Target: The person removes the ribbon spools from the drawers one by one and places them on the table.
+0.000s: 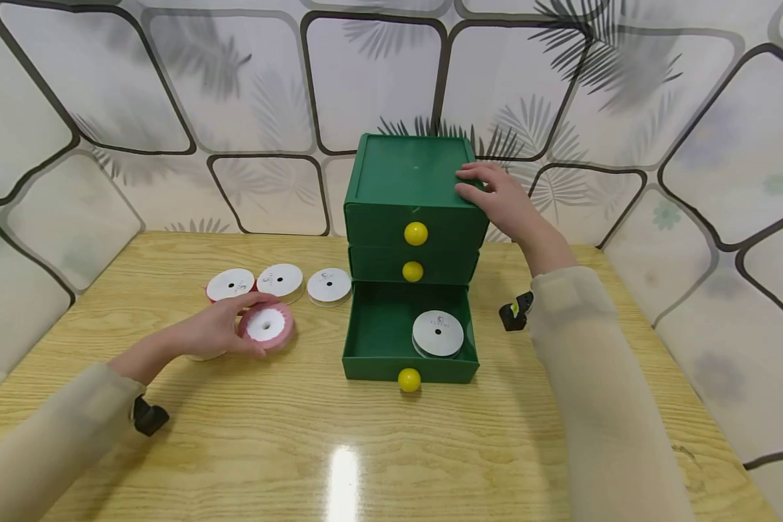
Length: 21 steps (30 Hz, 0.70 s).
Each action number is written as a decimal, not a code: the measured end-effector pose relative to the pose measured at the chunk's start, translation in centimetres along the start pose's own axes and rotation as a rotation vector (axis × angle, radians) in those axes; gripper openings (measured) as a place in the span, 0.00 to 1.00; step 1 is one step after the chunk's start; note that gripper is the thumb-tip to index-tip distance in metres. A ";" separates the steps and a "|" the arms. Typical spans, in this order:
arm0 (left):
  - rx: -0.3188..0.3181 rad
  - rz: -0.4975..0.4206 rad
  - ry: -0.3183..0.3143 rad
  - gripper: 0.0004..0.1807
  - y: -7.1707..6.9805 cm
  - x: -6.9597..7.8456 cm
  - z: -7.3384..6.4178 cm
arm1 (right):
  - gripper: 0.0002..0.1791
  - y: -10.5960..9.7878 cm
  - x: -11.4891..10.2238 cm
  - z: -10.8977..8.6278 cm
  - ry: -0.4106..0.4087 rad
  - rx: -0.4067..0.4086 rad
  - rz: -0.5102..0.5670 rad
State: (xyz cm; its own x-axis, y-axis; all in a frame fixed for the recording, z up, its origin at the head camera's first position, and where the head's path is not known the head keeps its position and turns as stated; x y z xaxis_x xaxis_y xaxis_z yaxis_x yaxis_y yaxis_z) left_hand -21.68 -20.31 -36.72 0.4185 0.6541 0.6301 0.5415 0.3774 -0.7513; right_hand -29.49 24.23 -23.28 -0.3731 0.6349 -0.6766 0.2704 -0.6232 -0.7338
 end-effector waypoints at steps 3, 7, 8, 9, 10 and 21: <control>-0.022 0.015 -0.011 0.47 -0.1 -0.4 0.2 | 0.28 0.0 0.1 0.0 0.001 0.002 -0.004; -0.047 0.009 -0.001 0.46 -0.2 -0.7 0.4 | 0.28 0.0 0.1 0.0 0.001 0.004 -0.009; -0.052 0.003 0.002 0.45 -0.2 -0.7 0.4 | 0.28 0.0 0.1 0.0 0.001 0.004 -0.009; -0.056 -0.001 0.003 0.45 -0.2 -0.8 0.4 | 0.28 0.0 0.1 0.0 0.000 0.003 -0.006; -0.061 -0.006 0.003 0.44 -0.2 -0.8 0.5 | 0.28 0.0 0.1 0.1 0.000 0.004 -0.007; -0.085 -0.011 0.021 0.43 0.0 -1.5 0.8 | 0.28 0.0 0.1 -0.1 -0.004 0.007 -0.011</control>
State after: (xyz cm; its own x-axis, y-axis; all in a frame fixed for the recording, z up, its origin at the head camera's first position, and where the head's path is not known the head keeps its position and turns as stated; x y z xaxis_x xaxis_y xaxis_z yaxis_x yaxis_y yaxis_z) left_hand -22.86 -20.80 -37.84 0.4265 0.6362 0.6429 0.6056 0.3272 -0.7254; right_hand -29.47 24.31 -23.40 -0.3792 0.6403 -0.6680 0.2601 -0.6190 -0.7410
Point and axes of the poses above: each hand's wrist, its own z-axis towards the middle knuckle, its own y-axis out of the palm, x = y × z, the point moved 1 cm from there along z, towards the middle knuckle, and after that the axes turned 14 degrees about -x, right-handed, at the moved point
